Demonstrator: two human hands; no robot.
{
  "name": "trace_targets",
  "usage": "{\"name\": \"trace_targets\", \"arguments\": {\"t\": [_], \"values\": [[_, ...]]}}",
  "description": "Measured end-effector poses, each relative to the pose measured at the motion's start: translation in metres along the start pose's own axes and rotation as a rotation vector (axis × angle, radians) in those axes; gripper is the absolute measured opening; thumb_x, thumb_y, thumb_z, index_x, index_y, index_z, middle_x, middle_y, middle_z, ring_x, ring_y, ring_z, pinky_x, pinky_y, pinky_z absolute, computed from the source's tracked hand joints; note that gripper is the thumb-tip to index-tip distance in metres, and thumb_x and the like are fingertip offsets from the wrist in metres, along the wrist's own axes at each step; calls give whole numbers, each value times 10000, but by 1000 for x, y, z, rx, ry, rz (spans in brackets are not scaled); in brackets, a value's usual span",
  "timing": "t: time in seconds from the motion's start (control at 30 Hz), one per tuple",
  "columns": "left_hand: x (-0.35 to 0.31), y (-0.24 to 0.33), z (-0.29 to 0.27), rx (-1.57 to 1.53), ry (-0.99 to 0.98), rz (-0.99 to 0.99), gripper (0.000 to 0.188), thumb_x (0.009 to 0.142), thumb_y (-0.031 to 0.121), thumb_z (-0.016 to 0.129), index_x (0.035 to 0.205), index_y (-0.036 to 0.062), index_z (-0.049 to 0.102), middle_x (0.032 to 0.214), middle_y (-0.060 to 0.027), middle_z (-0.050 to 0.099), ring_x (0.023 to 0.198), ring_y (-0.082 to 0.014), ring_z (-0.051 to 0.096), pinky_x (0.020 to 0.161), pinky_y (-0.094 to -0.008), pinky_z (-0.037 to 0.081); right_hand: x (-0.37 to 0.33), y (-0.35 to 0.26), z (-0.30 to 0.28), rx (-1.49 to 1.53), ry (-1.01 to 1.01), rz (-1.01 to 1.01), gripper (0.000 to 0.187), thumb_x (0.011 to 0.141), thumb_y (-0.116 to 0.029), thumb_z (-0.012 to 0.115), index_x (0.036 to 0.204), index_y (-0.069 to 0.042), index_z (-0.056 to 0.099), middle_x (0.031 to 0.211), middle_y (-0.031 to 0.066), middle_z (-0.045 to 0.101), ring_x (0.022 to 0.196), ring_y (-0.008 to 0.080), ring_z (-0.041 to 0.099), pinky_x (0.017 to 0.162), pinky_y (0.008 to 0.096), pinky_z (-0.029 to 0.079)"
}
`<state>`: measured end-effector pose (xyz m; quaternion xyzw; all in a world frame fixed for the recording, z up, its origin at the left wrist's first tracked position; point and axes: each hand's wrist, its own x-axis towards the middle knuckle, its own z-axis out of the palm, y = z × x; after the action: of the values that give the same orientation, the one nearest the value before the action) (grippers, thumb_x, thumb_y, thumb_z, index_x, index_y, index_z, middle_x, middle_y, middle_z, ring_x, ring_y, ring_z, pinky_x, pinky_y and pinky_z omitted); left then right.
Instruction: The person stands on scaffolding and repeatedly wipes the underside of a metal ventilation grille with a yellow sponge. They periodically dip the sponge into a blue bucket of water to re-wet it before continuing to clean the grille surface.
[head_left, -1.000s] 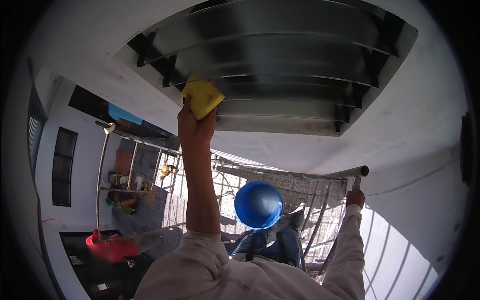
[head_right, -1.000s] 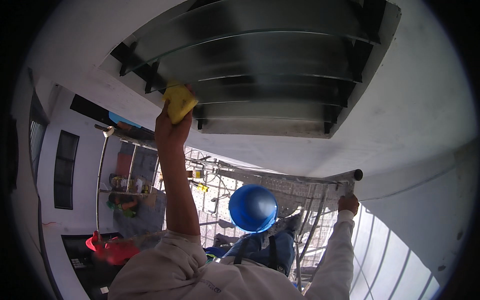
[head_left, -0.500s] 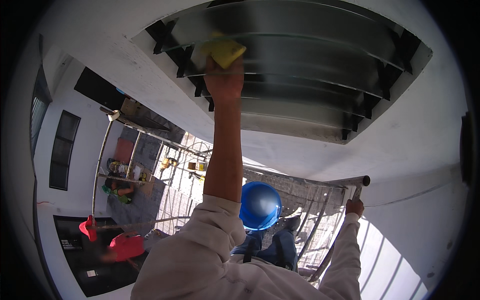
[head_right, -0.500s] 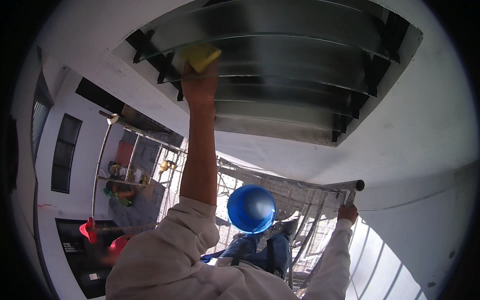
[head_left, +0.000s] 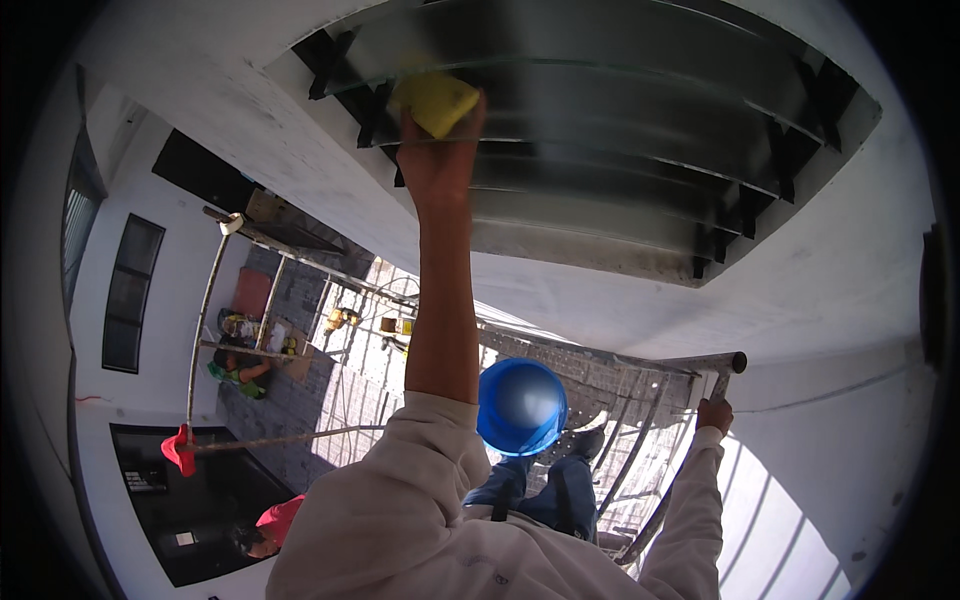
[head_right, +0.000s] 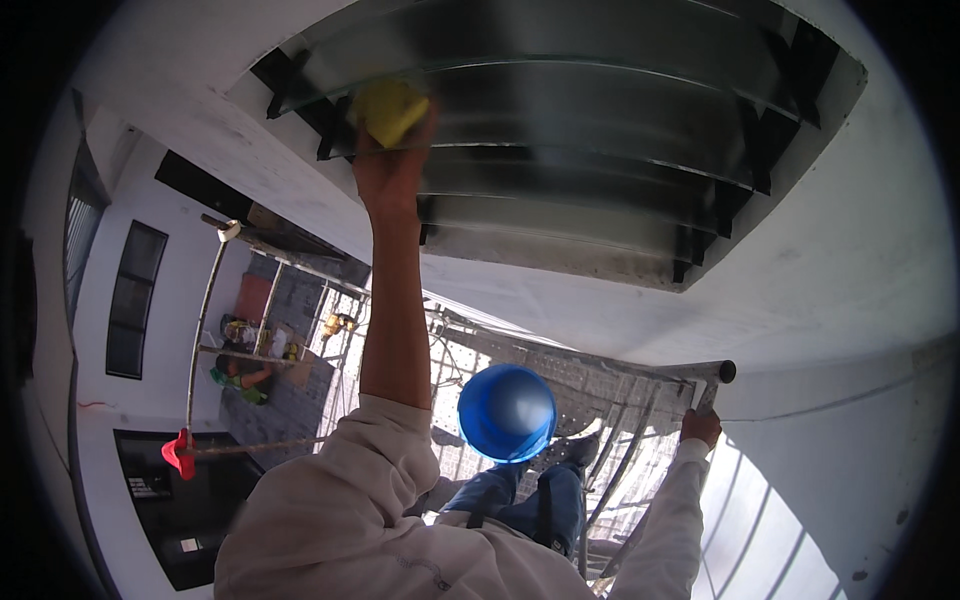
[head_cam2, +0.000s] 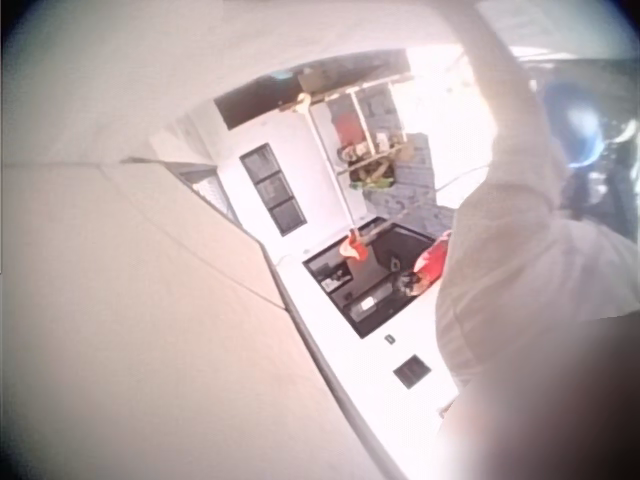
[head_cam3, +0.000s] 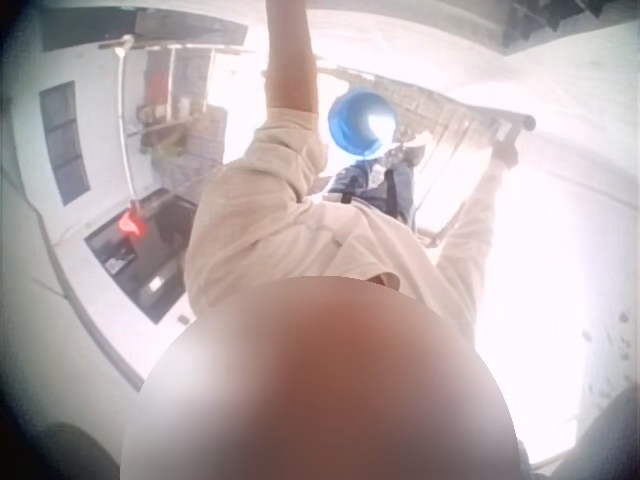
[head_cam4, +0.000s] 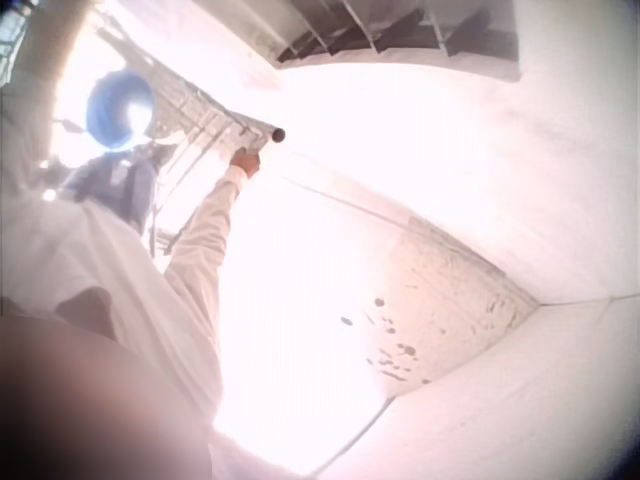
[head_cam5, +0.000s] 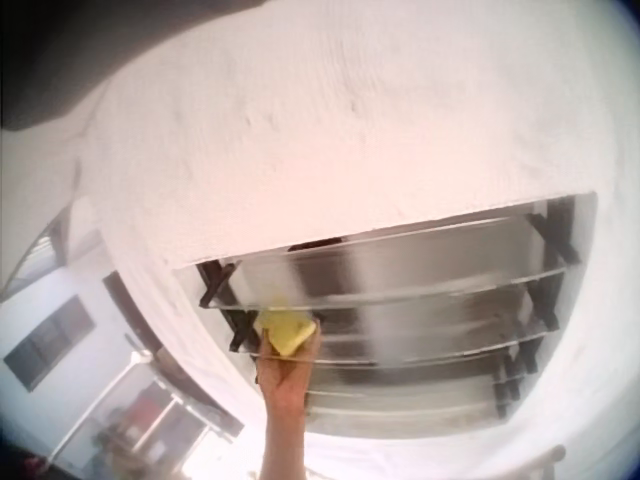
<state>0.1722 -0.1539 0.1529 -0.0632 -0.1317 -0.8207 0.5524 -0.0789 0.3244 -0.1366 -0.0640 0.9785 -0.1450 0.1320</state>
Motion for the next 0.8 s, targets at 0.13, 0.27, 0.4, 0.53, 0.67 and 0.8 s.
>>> {"name": "trace_targets", "arguments": {"t": [0.13,0.27,0.4,0.53,0.67,0.8], "values": [[-5,9,-6,-114,-29,25,311,1002,234,407,1224,43,510,1215,-119,541,1173,-289,487,1079,-523,312,1,2,2,-8,9,-14,344,670,-232,659,936,-14,676,910,235,671,876,404,646,793,477,521],[10,-26,4,-217,-148,-111,312,996,230,420,1219,29,504,1226,-144,538,1173,-306,489,1078,-540,304,2,3,4,8,32,2,343,663,-230,664,931,-16,678,908,234,672,881,402,647,796,476,522],[-3,-35,18,-2,-73,-87,309,1008,244,391,1206,39,509,1200,-133,550,1149,-290,505,1046,-543,339,1,3,2,35,26,-1,331,657,-229,667,911,-18,683,892,231,674,871,402,650,788,480,522],[-4,-2,15,13,-6,0,301,998,229,407,1208,43,517,1212,-127,551,1185,-290,492,1056,-554,337,-1,2,0,45,38,-21,308,660,-227,654,880,-13,681,862,239,670,855,406,649,769,484,523],[7,-15,-3,-94,-130,-117,312,988,220,426,1225,36,510,1243,-145,538,1217,-310,475,1062,-562,343,-3,0,0,37,41,-23,300,667,-223,632,868,-6,676,850,249,664,844,414,645,762,487,522],[3,-13,-1,43,-132,-43,318,993,204,411,1242,26,498,1265,-164,520,1219,-320,472,1069,-561,338,-4,-1,-1,29,22,-4,306,669,-225,630,885,-13,677,855,245,666,841,413,646,768,487,521]]}}
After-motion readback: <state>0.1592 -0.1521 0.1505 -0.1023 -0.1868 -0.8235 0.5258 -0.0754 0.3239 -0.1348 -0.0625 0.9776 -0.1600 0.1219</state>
